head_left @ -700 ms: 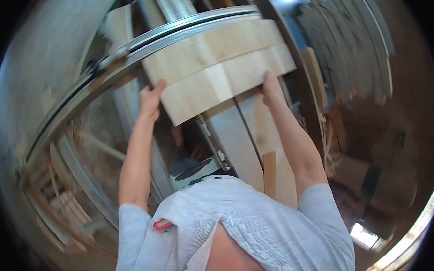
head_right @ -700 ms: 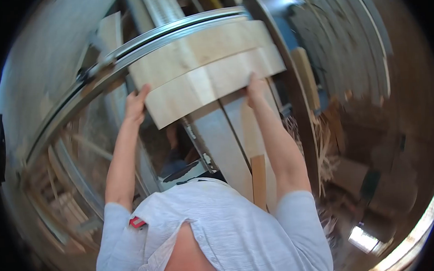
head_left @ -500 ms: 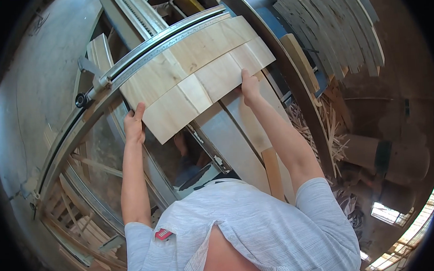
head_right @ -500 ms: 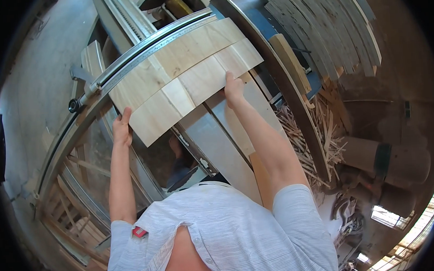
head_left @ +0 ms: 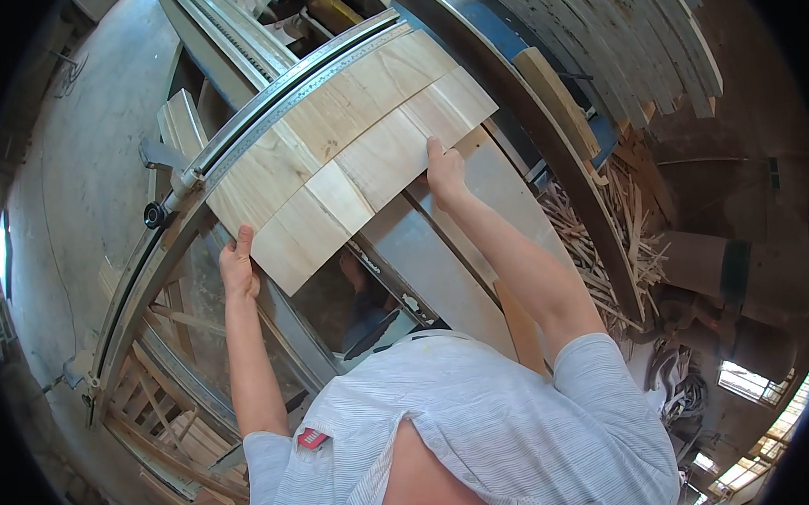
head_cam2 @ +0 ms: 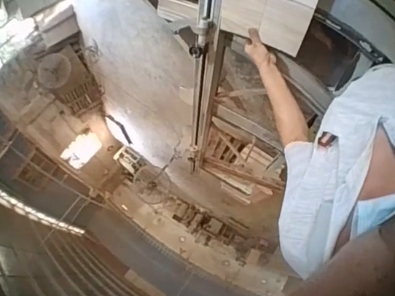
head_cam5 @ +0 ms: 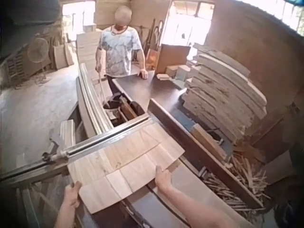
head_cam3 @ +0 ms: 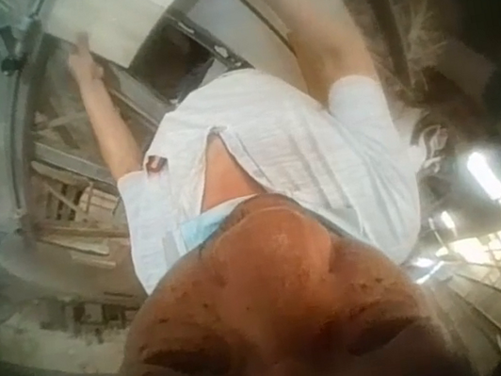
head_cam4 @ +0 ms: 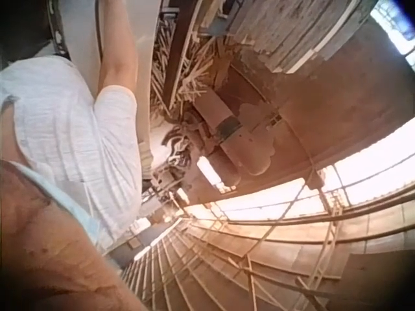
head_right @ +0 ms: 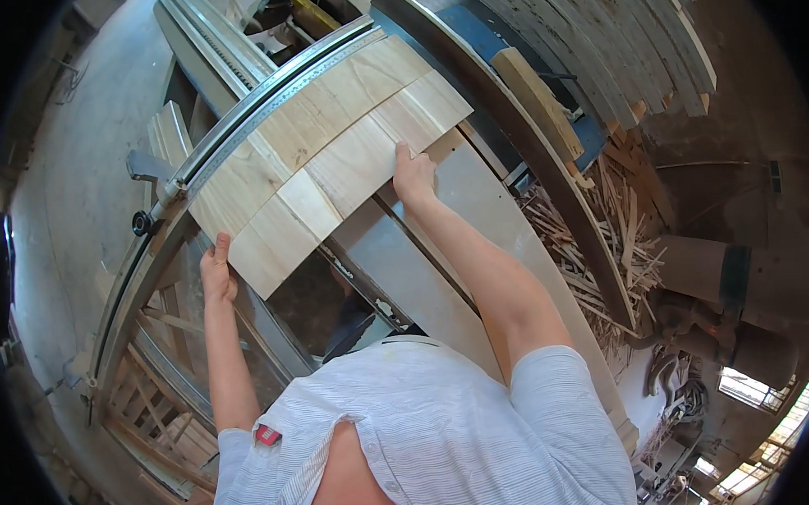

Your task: Cutting wood panels using a sliding table saw and stacking them in a workshop.

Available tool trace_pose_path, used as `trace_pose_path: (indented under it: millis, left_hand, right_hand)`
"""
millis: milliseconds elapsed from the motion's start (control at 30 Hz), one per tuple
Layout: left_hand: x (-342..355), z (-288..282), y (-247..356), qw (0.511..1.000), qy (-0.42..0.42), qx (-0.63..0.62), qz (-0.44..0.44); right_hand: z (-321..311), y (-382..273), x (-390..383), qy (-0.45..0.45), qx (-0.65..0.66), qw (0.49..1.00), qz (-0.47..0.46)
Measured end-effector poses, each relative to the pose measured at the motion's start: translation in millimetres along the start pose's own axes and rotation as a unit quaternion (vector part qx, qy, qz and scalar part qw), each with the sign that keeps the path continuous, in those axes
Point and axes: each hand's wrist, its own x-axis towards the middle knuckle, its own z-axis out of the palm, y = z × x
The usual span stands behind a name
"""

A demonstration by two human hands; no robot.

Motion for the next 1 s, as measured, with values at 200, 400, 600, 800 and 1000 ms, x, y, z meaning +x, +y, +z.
trace_pose_path:
  millis: [200,400,600,800,1000]
  left_hand:
    - [1.7,0.0,2.3,1.000,0.008,0.009,-0.007]
    - [-6.9,9.4,-1.1,1.000,0.018,0.004,-0.001]
    - [-4.2,12.5,5.9,1.000,0.016,-0.004,-0.008]
    - [-7.6,17.2,5.6,1.000,0.017,-0.008,-0.013]
    - [-11.4,20.6,3.6,1.000,0.012,-0.002,-0.027]
  right_hand:
    - [1.5,-1.1,-2.5,-0.010,-0.005,1.000,-0.001]
    - [-14.3,-8.5,-7.7,-0.026,-0.019,0.999,0.004]
    - [-25.5,-27.2,-21.2,-0.017,-0.053,0.998,-0.006]
    - [-36.6,-36.0,-26.1,-0.024,-0.056,0.998,0.001]
    - [-43.6,-32.7,-22.2,-0.027,-0.057,0.998,-0.006]
